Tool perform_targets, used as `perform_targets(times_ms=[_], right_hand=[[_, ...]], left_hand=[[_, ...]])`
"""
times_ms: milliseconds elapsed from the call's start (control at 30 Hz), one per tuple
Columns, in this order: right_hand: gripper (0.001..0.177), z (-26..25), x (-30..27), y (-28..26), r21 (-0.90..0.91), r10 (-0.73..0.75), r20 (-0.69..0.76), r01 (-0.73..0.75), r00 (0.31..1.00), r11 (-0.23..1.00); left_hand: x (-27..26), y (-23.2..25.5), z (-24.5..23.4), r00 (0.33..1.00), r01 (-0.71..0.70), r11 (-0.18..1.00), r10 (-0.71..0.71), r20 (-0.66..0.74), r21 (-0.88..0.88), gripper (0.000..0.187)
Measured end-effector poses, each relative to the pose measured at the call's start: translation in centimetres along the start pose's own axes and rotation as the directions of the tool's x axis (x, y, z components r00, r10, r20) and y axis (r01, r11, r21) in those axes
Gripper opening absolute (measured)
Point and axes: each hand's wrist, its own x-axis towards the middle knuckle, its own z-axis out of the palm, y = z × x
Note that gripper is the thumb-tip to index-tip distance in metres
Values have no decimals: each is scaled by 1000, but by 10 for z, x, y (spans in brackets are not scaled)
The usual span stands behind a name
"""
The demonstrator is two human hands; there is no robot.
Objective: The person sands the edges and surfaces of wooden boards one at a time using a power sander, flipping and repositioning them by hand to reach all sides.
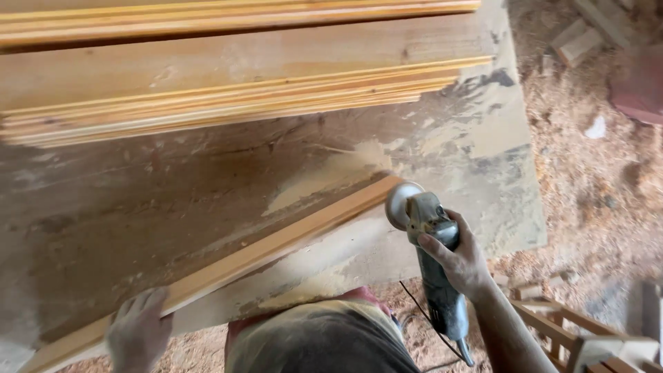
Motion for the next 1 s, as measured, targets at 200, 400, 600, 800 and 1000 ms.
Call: perform_targets(times_ms=[200, 400, 600, 800, 1000], right_hand=[[92, 10, -10, 6, -184, -5, 7, 6, 1000, 983], [100, 55, -13, -5, -409, 188, 136, -117, 973, 905], [104, 153, -36, -17, -613, 263, 351, 8, 898, 790], [95, 278, -78, -41, -500, 147, 646, 270, 749, 823], [88, 383, -125, -94, -618, 258, 709, 401, 656, 677]], left_hand=[[28, 77, 20, 964, -136, 989, 121, -235, -50, 54], [52, 113, -53, 919, -354, 844, 234, -318, -403, 72], [68, 27, -40, 984, -161, 881, 109, -140, -445, 53], [95, 49, -49, 978, -68, 929, 134, 161, -363, 63], [91, 90, -62, 980, -49, 997, 61, 191, -67, 73]])
